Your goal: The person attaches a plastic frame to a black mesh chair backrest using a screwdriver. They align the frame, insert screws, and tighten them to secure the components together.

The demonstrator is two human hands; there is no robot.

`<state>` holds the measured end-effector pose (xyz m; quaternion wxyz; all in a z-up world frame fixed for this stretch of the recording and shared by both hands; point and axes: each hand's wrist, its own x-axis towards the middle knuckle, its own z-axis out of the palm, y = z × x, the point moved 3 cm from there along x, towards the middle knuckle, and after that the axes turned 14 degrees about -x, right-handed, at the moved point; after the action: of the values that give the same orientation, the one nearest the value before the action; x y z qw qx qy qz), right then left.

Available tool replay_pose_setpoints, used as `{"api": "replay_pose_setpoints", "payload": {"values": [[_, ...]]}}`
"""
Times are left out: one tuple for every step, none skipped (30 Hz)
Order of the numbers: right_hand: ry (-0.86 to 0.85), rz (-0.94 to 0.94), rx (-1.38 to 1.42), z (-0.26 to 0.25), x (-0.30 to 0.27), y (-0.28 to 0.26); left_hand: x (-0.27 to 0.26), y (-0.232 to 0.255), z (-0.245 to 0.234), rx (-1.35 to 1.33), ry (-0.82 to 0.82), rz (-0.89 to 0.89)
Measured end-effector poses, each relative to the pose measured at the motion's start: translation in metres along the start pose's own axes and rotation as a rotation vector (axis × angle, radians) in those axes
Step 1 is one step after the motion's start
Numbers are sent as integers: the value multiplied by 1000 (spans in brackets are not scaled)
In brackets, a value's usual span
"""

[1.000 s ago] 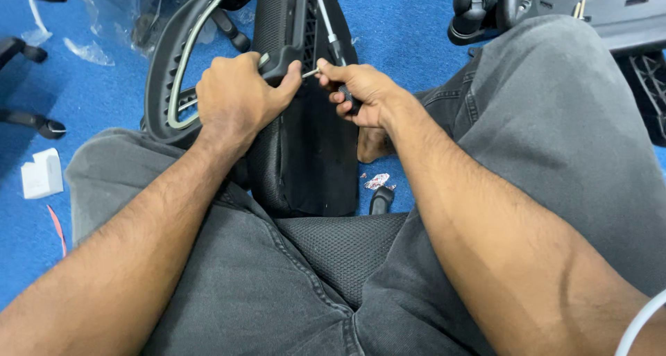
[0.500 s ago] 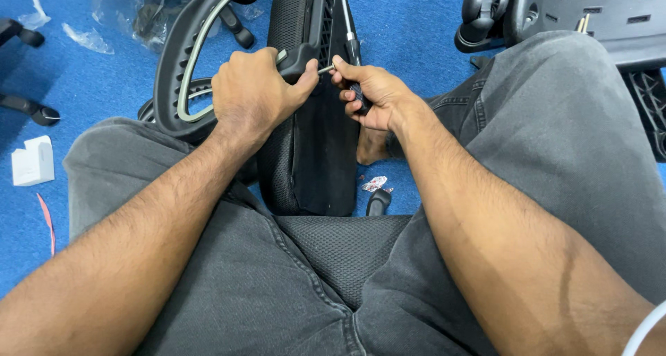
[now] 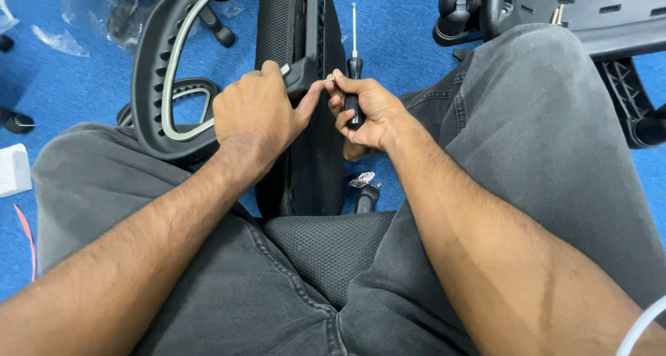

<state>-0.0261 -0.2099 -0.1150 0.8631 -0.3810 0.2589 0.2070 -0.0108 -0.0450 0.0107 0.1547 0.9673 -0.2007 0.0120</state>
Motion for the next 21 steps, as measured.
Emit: {"api": "replay_pose_setpoints", "payload": {"values": [[-18, 11, 49, -1, 1, 2, 0, 2, 1, 1, 9, 20], [-37, 22, 97, -2, 2, 5, 0, 3, 2, 3, 19, 40], [-56, 32, 145, -2, 3, 7, 0, 3, 5, -4, -1, 27], [-28, 29, 138, -3, 4, 8, 0, 3, 8, -9, -21, 12], [0, 26, 131, -4, 4, 9, -1, 2, 10, -14, -40, -4], [29, 22, 125, -4, 5, 9, -2, 2, 12, -17, -3, 56], [50, 28, 66, -5, 5, 9, -5, 3, 13, -21, 34, 115], [75, 32, 8, -6, 4, 8, -7, 5, 16, -27, 70, 177], [99, 36, -51, -8, 2, 6, -9, 5, 19, -18, 66, 176], [117, 54, -83, -9, 1, 5, -10, 6, 22, -12, 62, 175], [134, 72, -115, -10, -1, 3, -11, 7, 24, -5, 58, 175], [151, 91, -149, -11, -2, 2, -11, 9, 26, 48, 67, 194], [153, 96, -163, -11, -2, 0, -11, 11, 26, 100, 75, 214], [152, 103, -179, -11, -2, 0, -12, 12, 26, 154, 84, 230], [152, 110, -194, -11, -1, -1, -12, 13, 27, 127, 50, 208], [148, 130, -179, -12, 0, -1, -13, 15, 28, 100, 16, 186], [145, 149, -164, -14, 1, -1, -13, 16, 29, 73, -17, 164], [145, 168, -148, -17, 2, -1, -14, 19, 27, 56, 5, 186], [140, 181, -153, -21, 3, 0, -14, 20, 26, 40, 26, 208], [136, 194, -156, -25, 5, 0, -14, 22, 24, 23, 48, 230], [131, 206, -160, -29, 6, 1, -13, 21, 24, -37, 8, 204]]}}
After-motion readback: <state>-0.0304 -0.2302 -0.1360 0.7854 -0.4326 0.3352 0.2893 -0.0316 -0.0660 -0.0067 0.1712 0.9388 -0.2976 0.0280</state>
